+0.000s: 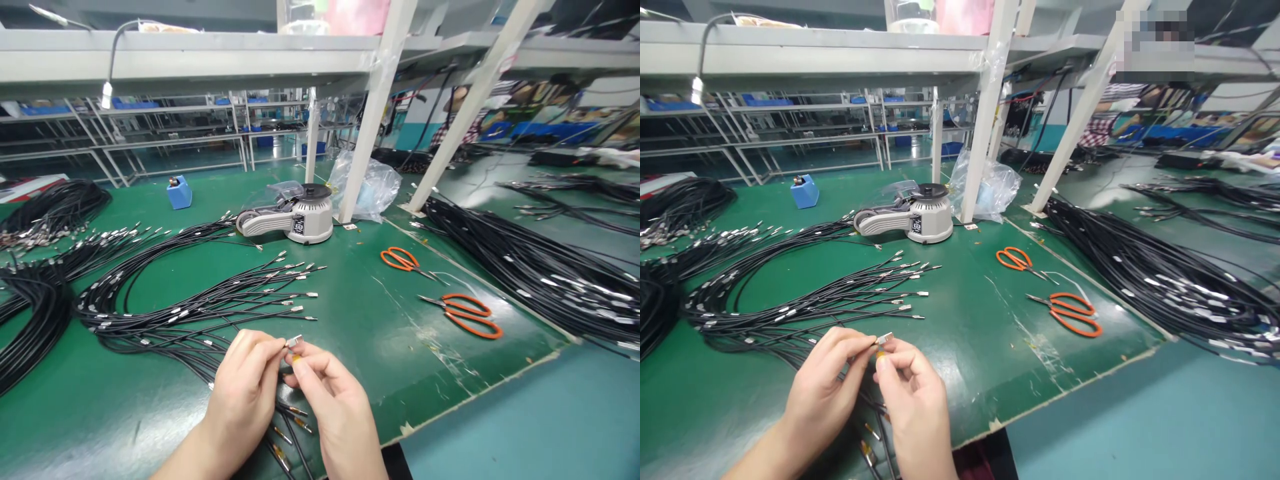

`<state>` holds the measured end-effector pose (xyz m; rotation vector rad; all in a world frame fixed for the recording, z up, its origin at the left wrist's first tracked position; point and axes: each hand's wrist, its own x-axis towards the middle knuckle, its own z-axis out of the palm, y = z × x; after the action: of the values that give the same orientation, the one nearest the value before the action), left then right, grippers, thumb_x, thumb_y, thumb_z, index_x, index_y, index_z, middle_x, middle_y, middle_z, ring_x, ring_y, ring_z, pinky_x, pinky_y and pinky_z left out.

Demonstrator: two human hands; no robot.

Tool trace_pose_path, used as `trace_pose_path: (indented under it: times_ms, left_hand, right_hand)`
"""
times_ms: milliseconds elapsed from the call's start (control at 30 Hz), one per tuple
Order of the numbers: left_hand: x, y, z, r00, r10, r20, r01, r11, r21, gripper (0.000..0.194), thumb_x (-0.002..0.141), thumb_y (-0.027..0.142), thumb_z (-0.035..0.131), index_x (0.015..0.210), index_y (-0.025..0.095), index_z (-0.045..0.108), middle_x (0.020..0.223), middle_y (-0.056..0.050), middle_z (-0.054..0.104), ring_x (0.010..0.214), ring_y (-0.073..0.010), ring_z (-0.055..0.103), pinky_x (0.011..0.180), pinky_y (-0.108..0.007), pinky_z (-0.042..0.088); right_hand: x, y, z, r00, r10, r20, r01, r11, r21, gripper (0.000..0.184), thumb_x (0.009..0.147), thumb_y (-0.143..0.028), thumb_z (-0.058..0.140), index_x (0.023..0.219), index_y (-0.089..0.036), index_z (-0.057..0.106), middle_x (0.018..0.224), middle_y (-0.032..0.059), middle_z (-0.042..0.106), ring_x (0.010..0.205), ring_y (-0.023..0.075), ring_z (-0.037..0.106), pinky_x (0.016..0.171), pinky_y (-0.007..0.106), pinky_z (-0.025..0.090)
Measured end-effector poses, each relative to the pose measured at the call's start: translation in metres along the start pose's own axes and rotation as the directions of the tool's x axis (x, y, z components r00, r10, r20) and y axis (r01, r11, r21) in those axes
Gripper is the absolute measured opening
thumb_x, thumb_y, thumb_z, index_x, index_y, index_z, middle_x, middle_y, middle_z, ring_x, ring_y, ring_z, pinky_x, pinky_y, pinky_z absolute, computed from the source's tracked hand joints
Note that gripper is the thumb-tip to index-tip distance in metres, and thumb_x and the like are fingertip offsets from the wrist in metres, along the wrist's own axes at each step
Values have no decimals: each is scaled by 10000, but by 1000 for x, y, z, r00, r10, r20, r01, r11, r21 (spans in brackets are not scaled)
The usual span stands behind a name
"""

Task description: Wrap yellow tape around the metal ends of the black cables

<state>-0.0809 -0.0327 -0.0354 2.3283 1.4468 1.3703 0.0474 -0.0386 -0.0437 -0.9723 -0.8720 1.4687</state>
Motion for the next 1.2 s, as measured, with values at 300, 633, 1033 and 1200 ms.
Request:
trace_pose_path:
  times_ms: [300,633,1033,1200]
  left_hand:
    - [2,4,-3,994,103,-17,-104,994,-21,250,842,-34,459,922,180,562,799,-26,595,731,-117,513,635,-227,457]
    - [0,3,-6,992,127,-17,-126,992,29,301,831,-37,453,960,194,599,803,-32,578,717,-112,521,605,-216,467]
    - [0,1,-5,993,108,-42,-109,993,-33,362,824,-52,467,1046,205,592,807,-21,585,719,-105,534,613,-214,472]
    - [1,2,-5,992,108,-59,-111,992,-55,366,823,-56,469,1061,197,583,793,-19,587,713,-105,537,611,-215,471]
  right_hand:
    - [3,-1,3,999,53,-1,-53,998,39,214,696,-381,747,712,-171,709,830,39,699,769,170,629,705,260,510]
    - [3,-9,7,996,85,3,-85,995,42,247,679,-414,749,698,-173,694,797,34,706,715,170,643,743,292,522]
    - [4,-8,6,998,59,11,-59,998,4,227,691,-397,746,740,-177,711,799,44,714,808,206,656,765,305,515]
    - [3,-10,6,999,38,8,-38,999,-9,230,696,-399,741,727,-173,713,780,37,705,711,167,629,749,296,520]
